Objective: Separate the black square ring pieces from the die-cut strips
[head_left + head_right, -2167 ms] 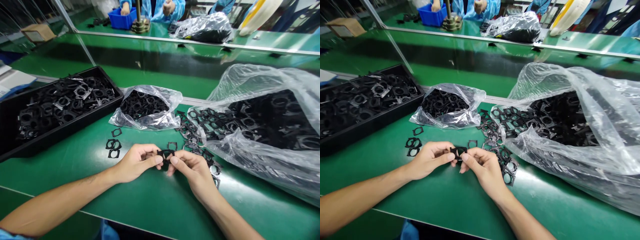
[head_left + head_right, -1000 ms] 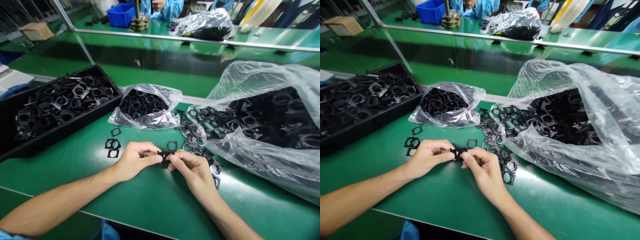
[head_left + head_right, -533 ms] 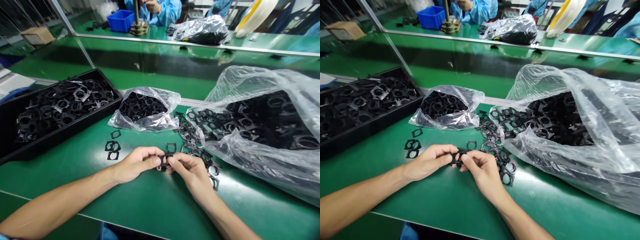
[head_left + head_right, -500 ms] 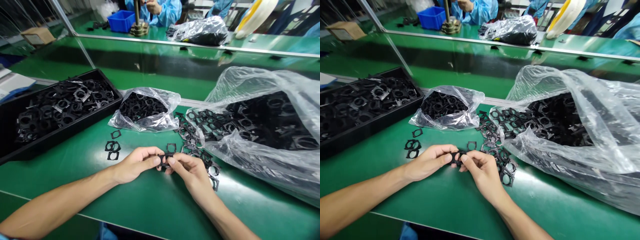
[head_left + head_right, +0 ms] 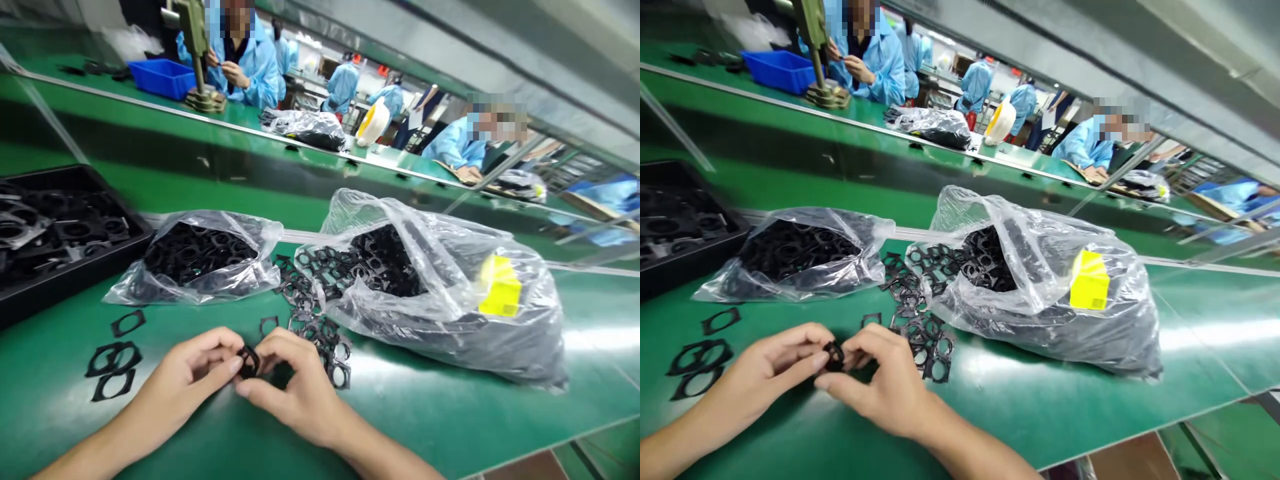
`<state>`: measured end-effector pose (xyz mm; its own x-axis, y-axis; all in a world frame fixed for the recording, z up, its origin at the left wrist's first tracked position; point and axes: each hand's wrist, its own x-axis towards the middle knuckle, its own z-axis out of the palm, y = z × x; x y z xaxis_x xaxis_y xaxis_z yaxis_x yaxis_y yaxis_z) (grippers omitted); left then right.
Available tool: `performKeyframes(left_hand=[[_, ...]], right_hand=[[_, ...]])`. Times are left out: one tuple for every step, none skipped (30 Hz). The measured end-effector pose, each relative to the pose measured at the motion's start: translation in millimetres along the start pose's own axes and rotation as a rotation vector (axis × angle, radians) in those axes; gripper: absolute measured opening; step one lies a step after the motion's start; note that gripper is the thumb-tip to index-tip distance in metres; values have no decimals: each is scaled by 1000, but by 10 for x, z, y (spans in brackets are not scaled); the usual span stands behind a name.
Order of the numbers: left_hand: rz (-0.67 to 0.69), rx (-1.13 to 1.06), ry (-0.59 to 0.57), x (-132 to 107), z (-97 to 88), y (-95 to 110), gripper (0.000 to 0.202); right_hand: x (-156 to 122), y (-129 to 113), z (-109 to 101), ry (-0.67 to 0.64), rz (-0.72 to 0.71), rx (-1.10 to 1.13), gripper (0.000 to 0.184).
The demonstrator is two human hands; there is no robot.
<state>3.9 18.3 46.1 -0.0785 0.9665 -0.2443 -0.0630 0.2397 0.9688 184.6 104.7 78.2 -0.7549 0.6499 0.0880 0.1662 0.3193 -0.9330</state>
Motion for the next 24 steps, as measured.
performKeyframes(left_hand=[[11, -6, -2, 1, 10, -6, 30], [21, -8, 2, 1, 18, -6, 29], [28, -3, 19, 1, 26, -3, 28], [33, 8, 44, 0, 30, 1, 27], [35, 23, 74, -1, 32, 5, 27], [38, 43, 98, -2, 31, 6, 28], [41, 66, 107, -3, 26, 4, 29], [44, 83, 103, -3, 20, 0, 29], [45, 91, 92, -3, 14, -5, 28], [45, 88, 87, -3, 7, -12, 27], [44, 77, 97, -2, 1, -18, 26], [41, 61, 115, 0, -4, -22, 26], [39, 48, 136, 3, -8, -24, 25], [38, 42, 154, 6, -11, -22, 24], [39, 44, 166, 10, -12, -17, 23], [41, 52, 173, 15, -12, -10, 22], [44, 63, 177, 20, -11, 0, 21], [45, 76, 181, 25, -8, 10, 19], [46, 87, 185, 31, -5, 21, 17], [48, 97, 188, 36, -1, 31, 16], [54, 104, 189, 41, 2, 40, 15], [64, 108, 190, 46, 5, 49, 13], [77, 114, 189, 50, 6, 58, 12], [91, 120, 186, 55, 5, 68, 11]], right_hand=[[-7, 3, 3, 4, -1, 11, 18], [-12, 4, 5, 11, -2, 10, 16], [-15, 2, 4, 17, -3, -2, 14], [-16, 0, 1, 17, -6, -21, 11], [-16, -3, -3, 12, -13, -43, 9], [-15, -5, -6, -1, -24, -66, 9], [-14, -6, -8, -14, -36, -84, 10], [-14, -6, -8, -23, -48, -98, 11], [-13, -4, -7, -27, -57, -105, 10], [-13, 0, -4, -29, -58, -106, 6], [-14, 5, 0, -28, -53, -99, 3], [-14, 9, 3, -25, -45, -94, 3], [-14, 14, 6, -16, -39, -92, 4], [-14, 17, 7, -4, -38, -95, 5], [-14, 19, 8, 11, -42, -103, 8], [-13, 21, 7, 27, -52, -113, 12], [-11, 22, 6, 40, -64, -124, 15], [-10, 24, 4, 46, -73, -134, 16], [-7, 27, 4, 46, -80, -142, 16], [-3, 32, 4, 43, -84, -150, 15], [3, 39, 4, 39, -89, -158, 15], [10, 48, 5, 34, -93, -165, 15], [19, 57, 6, 31, -93, -169, 16], [31, 68, 7, 32, -91, -171, 16]])
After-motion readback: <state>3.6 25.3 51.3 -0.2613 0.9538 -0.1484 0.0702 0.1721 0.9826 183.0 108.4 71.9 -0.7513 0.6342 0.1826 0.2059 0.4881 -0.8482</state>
